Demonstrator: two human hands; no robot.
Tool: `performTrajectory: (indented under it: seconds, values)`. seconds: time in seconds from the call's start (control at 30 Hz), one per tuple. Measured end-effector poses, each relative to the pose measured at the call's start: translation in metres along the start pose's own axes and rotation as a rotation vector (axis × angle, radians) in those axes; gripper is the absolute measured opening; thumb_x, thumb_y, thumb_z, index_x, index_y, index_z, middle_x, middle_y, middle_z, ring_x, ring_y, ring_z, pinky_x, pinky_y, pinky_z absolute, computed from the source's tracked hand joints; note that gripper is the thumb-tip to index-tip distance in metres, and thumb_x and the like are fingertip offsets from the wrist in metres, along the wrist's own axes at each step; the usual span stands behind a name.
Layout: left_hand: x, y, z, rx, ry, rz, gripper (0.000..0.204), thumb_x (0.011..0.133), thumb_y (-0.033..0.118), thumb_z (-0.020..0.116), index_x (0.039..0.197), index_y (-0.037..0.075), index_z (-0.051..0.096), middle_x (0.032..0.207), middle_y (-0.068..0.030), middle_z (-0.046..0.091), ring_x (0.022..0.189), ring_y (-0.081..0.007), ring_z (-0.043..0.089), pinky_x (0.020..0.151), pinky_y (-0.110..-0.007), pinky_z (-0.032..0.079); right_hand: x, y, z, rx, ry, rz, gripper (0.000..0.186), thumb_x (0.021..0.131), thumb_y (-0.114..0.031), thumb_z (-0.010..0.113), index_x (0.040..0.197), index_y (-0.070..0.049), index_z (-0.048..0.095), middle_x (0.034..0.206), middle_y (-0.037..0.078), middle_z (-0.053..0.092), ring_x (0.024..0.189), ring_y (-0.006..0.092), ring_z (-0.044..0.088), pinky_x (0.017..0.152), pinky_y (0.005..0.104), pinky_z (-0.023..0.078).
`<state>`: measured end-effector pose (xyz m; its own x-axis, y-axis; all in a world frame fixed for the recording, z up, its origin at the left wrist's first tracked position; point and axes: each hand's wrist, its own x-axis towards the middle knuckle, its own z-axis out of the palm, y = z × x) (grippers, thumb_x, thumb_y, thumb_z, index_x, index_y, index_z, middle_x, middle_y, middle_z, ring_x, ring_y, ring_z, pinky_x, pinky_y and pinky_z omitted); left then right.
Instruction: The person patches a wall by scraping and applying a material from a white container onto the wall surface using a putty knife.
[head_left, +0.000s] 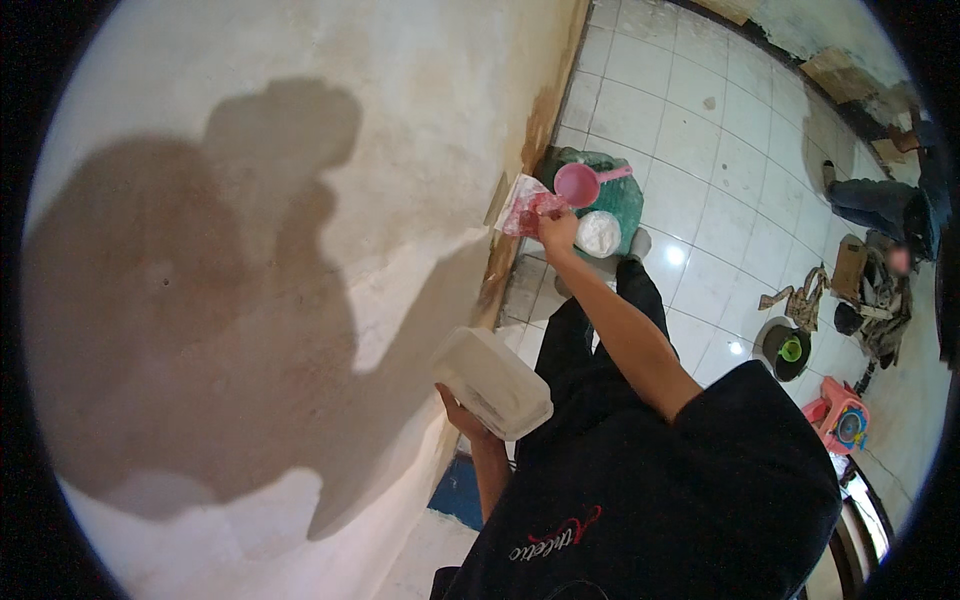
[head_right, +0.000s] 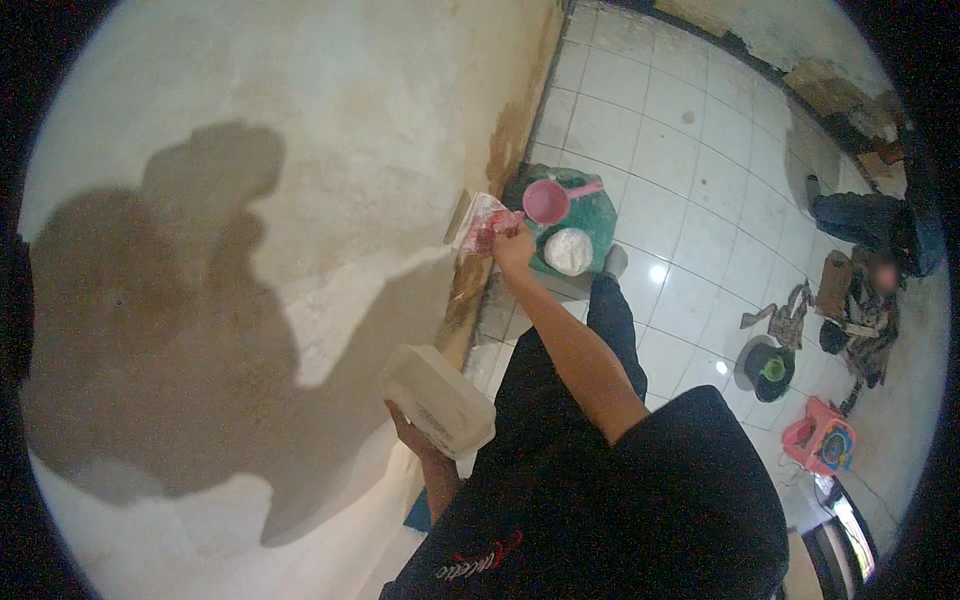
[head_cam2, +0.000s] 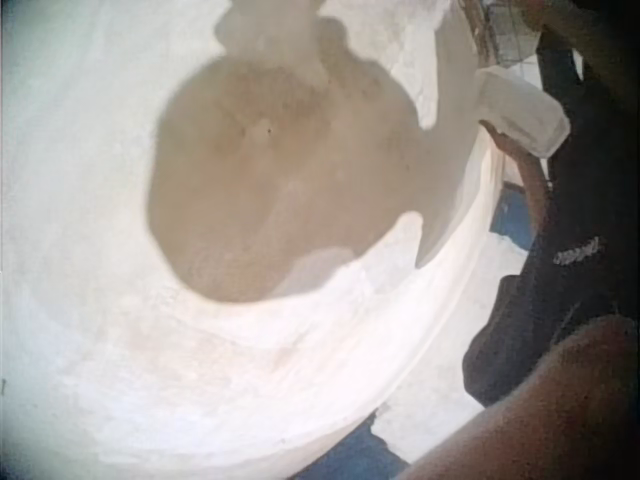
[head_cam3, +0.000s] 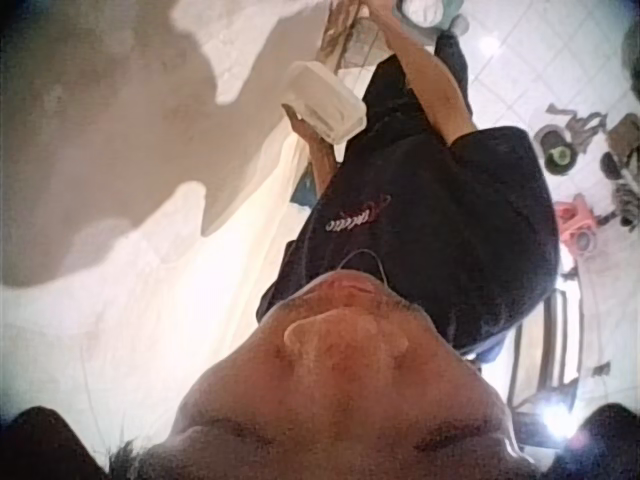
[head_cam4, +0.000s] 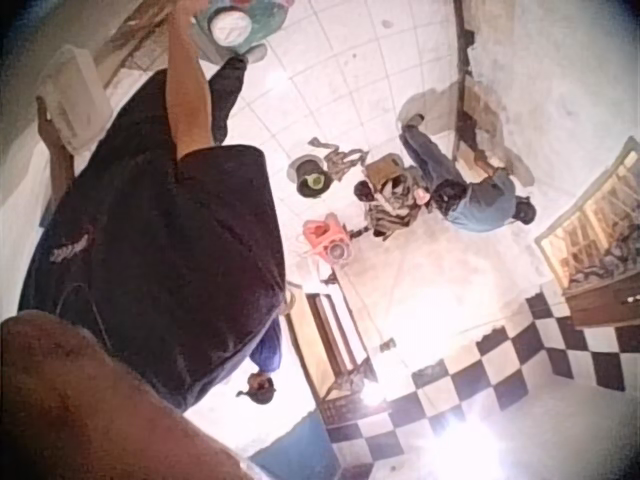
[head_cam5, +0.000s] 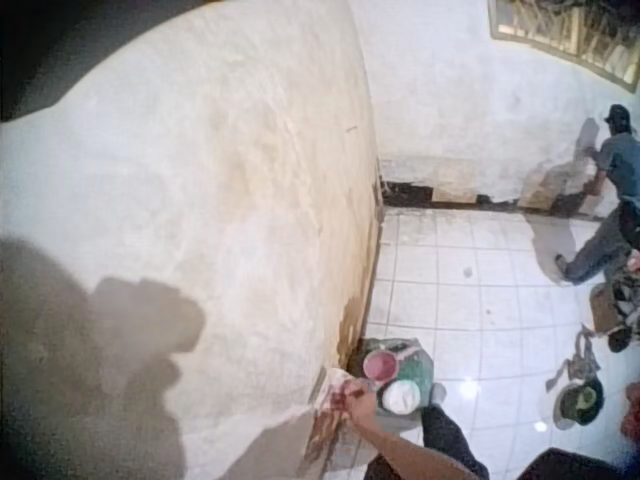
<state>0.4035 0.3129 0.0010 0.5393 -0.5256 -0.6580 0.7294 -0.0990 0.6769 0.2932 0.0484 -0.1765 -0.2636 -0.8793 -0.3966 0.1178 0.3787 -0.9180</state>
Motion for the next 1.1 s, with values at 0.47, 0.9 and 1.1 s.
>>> performTrajectory:
  seconds: [0.47, 0.9, 1.1]
  values:
    - [-0.009, 0.003, 0.01, -0.056, 0.0, -0.036, 0.066, 0.098, 0.057, 0.034, 0.141, 0.007, 0.04, 0.134, -0.0147, 0.052, 0.119, -0.0325, 0.053, 0.1, -0.045, 0.045, -0.041, -0.1, 0.056, 0.284, -0.254, -0.26, 0.019, 0.091, -0.006, 0.063, 0.109, 0.001, 0.06, 0.09, 0.002, 0.066, 0.075, 0.009, 0.06, 0.063, 0.0243, 0.048]
    - [-0.005, -0.005, -0.023, -0.044, 0.064, -0.034, 0.07, 0.098, 0.058, 0.035, 0.145, 0.006, 0.034, 0.143, -0.0169, 0.042, 0.128, -0.0358, 0.044, 0.108, -0.048, 0.037, -0.016, 0.016, 0.014, 0.445, -0.199, 0.085, 0.018, 0.091, -0.013, 0.065, 0.105, -0.002, 0.061, 0.08, 0.002, 0.065, 0.073, 0.0116, 0.059, 0.066, 0.0288, 0.049]
    - [-0.003, 0.001, 0.006, 0.018, 0.023, -0.03, 0.066, 0.099, 0.057, 0.033, 0.142, 0.007, 0.04, 0.135, -0.0144, 0.051, 0.119, -0.0326, 0.053, 0.1, -0.045, 0.045, 0.029, 0.055, 0.045, 0.226, -0.114, -0.154, 0.015, 0.091, -0.013, 0.064, 0.103, -0.004, 0.062, 0.082, 0.003, 0.065, 0.074, 0.0133, 0.061, 0.064, 0.0307, 0.05]
